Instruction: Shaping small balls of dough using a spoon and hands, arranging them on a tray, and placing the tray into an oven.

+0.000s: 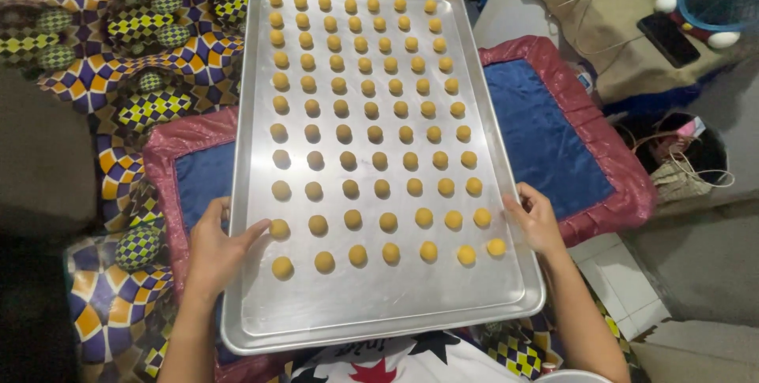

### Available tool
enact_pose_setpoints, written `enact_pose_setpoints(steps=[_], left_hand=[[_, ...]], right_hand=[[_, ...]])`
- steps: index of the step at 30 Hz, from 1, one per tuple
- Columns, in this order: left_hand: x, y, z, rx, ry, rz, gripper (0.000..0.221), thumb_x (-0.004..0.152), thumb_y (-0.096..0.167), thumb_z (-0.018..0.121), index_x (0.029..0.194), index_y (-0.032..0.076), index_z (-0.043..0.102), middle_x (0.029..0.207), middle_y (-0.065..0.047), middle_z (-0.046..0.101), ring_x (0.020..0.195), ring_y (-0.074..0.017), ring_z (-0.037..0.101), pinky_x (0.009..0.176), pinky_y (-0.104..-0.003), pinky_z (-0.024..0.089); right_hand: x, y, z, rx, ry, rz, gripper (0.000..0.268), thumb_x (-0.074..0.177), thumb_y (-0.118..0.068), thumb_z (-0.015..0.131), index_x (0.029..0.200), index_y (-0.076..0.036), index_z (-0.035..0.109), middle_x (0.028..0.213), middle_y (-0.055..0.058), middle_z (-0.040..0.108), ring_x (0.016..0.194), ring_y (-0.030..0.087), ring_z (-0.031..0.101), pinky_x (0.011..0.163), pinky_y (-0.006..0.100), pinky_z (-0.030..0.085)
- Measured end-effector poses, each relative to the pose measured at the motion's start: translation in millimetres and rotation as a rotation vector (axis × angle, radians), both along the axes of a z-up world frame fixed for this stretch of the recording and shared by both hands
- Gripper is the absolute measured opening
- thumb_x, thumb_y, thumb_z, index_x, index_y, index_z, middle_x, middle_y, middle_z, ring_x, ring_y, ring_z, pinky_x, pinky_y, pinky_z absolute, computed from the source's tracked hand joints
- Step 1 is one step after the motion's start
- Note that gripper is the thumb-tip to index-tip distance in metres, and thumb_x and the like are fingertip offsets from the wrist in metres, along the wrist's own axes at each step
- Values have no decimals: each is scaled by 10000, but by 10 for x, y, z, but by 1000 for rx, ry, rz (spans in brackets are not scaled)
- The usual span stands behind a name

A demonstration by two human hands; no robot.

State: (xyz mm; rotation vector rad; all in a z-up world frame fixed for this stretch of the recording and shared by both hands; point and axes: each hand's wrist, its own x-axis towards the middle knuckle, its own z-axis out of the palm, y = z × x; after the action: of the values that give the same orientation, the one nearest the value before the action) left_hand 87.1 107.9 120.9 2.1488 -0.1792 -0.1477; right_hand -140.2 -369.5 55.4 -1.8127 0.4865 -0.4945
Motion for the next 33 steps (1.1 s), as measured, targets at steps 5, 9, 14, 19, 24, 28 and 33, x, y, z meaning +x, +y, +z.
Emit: enact_pose_setpoints(steps=[5, 9, 14, 19, 24, 28, 33], left_hand=[[22, -243, -32, -17, 17, -1, 654, 655, 266, 979, 1181, 2, 692, 931, -215, 737, 837, -420, 711, 768, -483, 554], [21, -448, -10, -32, 29, -19, 639, 680, 256, 966, 1191, -7, 687, 940, -217, 739, 856, -424, 717, 770, -486, 556], [-11, -610, -17, -101, 53, -29, 673, 639, 247, 988, 1180, -12, 682, 919, -202, 736, 806, -369, 705, 760, -473, 565], [-1, -724, -43, -151, 63, -27, 657, 646, 208, 978, 1183, -16, 672, 908, -205, 715, 762, -346, 696, 720, -454, 577], [-28, -755, 48, -173, 75, -44, 630, 673, 195, 963, 1182, -21, 660, 906, -208, 693, 755, -357, 703, 670, -446, 587], [-65, -715, 22, -188, 74, -39, 631, 673, 200, 956, 1184, -14, 654, 918, -202, 696, 769, -358, 718, 669, -445, 600], [-98, -628, -28, -210, 112, -22, 624, 675, 175, 956, 1188, -6, 650, 939, -187, 698, 797, -344, 723, 707, -432, 615]], right_hand=[[-71, -151, 117, -22, -1, -13, 150, 950, -174, 732, 854, -84, 662, 667, 9, 568, 675, 112, 494, 660, 254, 455], [-109, -365, 57, -34, 18, -28, 161, 950, -181, 734, 846, -76, 669, 665, 28, 584, 665, 130, 497, 668, 276, 456], [-167, -580, 23, -45, 40, -26, 178, 963, -193, 723, 844, -71, 669, 660, 44, 597, 656, 139, 510, 665, 289, 465], [-186, -689, -30, -58, 32, -29, 161, 962, -174, 716, 848, -68, 672, 669, 41, 601, 669, 146, 502, 686, 298, 468], [-238, -643, 59, -108, 51, -9, 156, 983, -170, 700, 861, -78, 668, 671, 34, 585, 681, 143, 499, 697, 303, 460], [-217, -691, 20, -123, 43, 0, 166, 991, -173, 695, 855, -84, 660, 672, 45, 583, 679, 147, 494, 695, 306, 450], [-228, -595, 72, -118, 35, 7, 187, 995, -173, 694, 832, -91, 650, 663, 37, 577, 662, 137, 480, 669, 285, 432]])
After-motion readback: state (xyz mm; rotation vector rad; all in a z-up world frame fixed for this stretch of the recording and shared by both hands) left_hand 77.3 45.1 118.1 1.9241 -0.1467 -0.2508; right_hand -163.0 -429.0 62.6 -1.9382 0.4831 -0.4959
